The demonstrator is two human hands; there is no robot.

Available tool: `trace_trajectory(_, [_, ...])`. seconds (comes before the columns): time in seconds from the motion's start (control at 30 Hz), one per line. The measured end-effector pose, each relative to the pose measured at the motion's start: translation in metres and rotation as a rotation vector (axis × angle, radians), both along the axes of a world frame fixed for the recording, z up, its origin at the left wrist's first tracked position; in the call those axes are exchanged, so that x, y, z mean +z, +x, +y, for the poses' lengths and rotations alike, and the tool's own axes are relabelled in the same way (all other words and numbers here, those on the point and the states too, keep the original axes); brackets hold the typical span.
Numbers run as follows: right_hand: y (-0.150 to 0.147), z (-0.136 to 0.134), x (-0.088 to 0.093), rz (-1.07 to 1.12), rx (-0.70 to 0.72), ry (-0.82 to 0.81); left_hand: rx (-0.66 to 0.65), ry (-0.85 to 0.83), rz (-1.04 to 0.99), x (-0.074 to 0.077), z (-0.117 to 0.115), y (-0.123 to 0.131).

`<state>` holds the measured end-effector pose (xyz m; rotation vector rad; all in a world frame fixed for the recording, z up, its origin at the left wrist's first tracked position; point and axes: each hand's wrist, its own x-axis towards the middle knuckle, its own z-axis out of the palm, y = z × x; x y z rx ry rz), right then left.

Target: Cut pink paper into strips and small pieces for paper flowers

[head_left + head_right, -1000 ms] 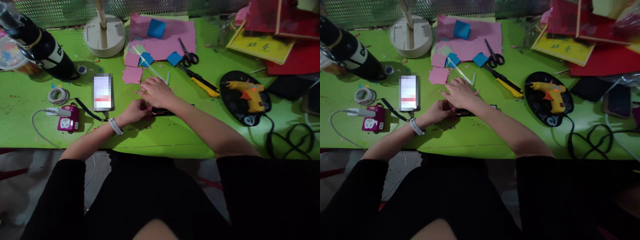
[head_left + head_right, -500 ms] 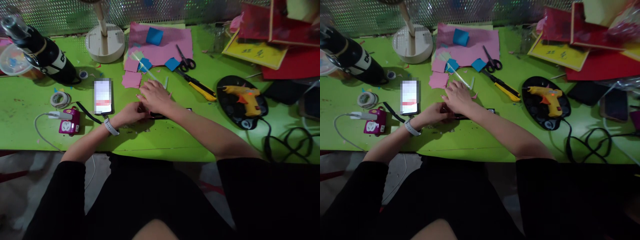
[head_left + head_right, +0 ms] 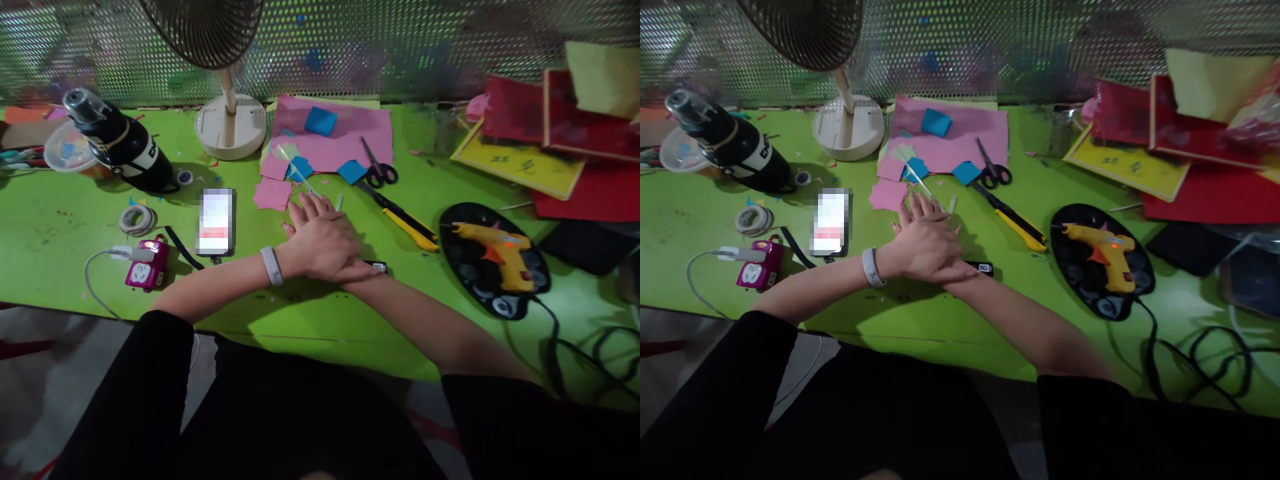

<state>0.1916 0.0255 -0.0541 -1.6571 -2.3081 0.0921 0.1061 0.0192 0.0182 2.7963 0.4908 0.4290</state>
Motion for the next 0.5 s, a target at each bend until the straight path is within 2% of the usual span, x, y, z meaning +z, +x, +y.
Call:
trace_trajectory(0.2, [-0.007, -0.009, 0.002, -0.063, 0.0, -0.069, -0.026, 0.046, 0.032, 0.008, -0.001, -0.01])
trace_trajectory(0.4, [-0.003, -0.003, -0.016, -0.105, 0.083, -0.08, -0.036, 0.022, -0.006, 0.003, 0.006, -0.013])
trace_trajectory(0.5, [-0.002, -0.002, -0.019, -0.121, 0.082, -0.065, -0.023, 0.027, -0.028, 0.0, 0.007, -0.015])
